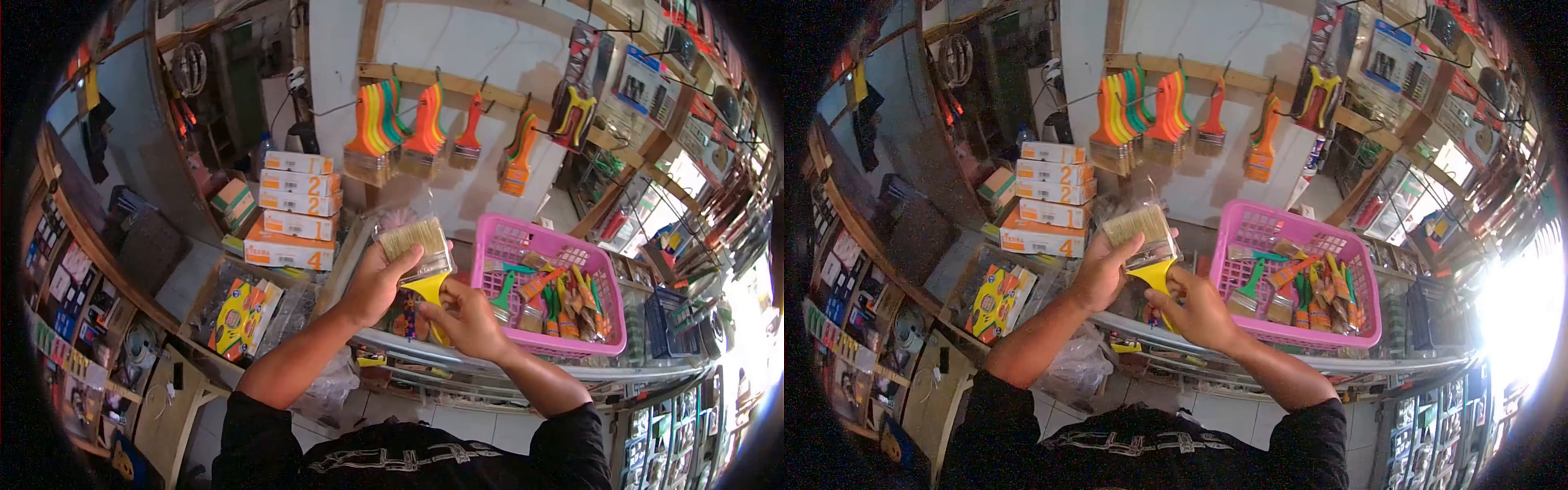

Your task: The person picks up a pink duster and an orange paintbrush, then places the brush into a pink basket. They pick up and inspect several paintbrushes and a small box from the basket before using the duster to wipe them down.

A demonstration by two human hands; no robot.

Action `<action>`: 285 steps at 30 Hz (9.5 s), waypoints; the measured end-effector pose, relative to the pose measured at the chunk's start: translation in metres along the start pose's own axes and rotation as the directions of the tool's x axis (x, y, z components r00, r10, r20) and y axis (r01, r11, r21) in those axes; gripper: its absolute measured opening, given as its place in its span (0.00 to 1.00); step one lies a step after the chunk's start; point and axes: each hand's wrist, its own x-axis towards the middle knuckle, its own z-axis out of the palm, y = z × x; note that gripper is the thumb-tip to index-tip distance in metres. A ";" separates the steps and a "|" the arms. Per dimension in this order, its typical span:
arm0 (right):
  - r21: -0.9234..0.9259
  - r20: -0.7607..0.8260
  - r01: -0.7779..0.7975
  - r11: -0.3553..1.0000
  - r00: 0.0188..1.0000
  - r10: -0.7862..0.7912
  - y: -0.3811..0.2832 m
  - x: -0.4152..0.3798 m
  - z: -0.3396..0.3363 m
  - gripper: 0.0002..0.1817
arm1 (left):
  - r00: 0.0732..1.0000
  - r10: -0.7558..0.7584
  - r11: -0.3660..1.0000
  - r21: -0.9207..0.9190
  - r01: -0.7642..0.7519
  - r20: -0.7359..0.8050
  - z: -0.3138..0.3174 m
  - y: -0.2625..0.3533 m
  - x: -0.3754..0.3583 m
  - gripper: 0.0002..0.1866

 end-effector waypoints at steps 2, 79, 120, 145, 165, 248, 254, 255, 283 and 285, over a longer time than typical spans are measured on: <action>0.003 0.107 -0.073 0.997 0.992 0.073 0.003 0.001 0.002 0.11 | 0.999 0.023 0.998 -0.054 -0.025 -0.032 -0.002 0.009 -0.005 0.20; -0.343 -0.438 -0.192 0.920 0.899 0.025 0.071 -0.065 0.147 0.20 | 0.911 -0.062 0.996 0.034 0.083 -0.407 -0.145 -0.062 -0.175 0.24; -0.848 -0.260 -0.130 0.514 0.947 -0.189 -0.003 -0.014 0.113 0.20 | 0.888 -0.101 0.994 -0.002 0.111 -0.448 -0.145 -0.056 -0.130 0.11; -0.280 -0.489 -0.245 0.928 0.868 0.082 0.052 -0.090 0.146 0.20 | 0.940 -0.173 0.984 -0.093 0.152 -0.295 -0.126 -0.050 -0.150 0.22; -0.177 -0.539 -0.317 0.932 0.823 0.178 0.054 -0.094 0.158 0.21 | 0.957 -0.172 0.950 -0.298 0.098 -0.234 -0.125 -0.059 -0.160 0.18; -0.254 -0.549 -0.275 0.927 0.830 0.096 0.027 -0.078 0.125 0.21 | 0.949 -0.046 0.998 0.022 0.056 -0.311 -0.121 -0.059 -0.166 0.23; -0.229 -0.476 -0.341 0.912 0.856 0.201 0.013 -0.073 0.126 0.20 | 0.944 -0.076 0.996 0.027 0.090 -0.322 -0.122 -0.059 -0.166 0.21; -0.240 -0.502 -0.316 0.918 0.850 0.161 0.019 -0.072 0.125 0.21 | 0.941 -0.072 0.996 0.030 0.087 -0.330 -0.118 -0.055 -0.165 0.20; 0.216 -0.284 -0.207 0.954 0.922 0.264 0.057 -0.048 0.105 0.35 | 0.939 0.067 0.988 0.156 -0.014 -0.338 -0.130 -0.039 -0.152 0.27; 0.059 -0.242 -0.106 0.993 0.963 0.117 0.071 -0.050 0.117 0.40 | 0.902 0.044 0.998 0.058 -0.021 -0.430 -0.124 -0.045 -0.146 0.27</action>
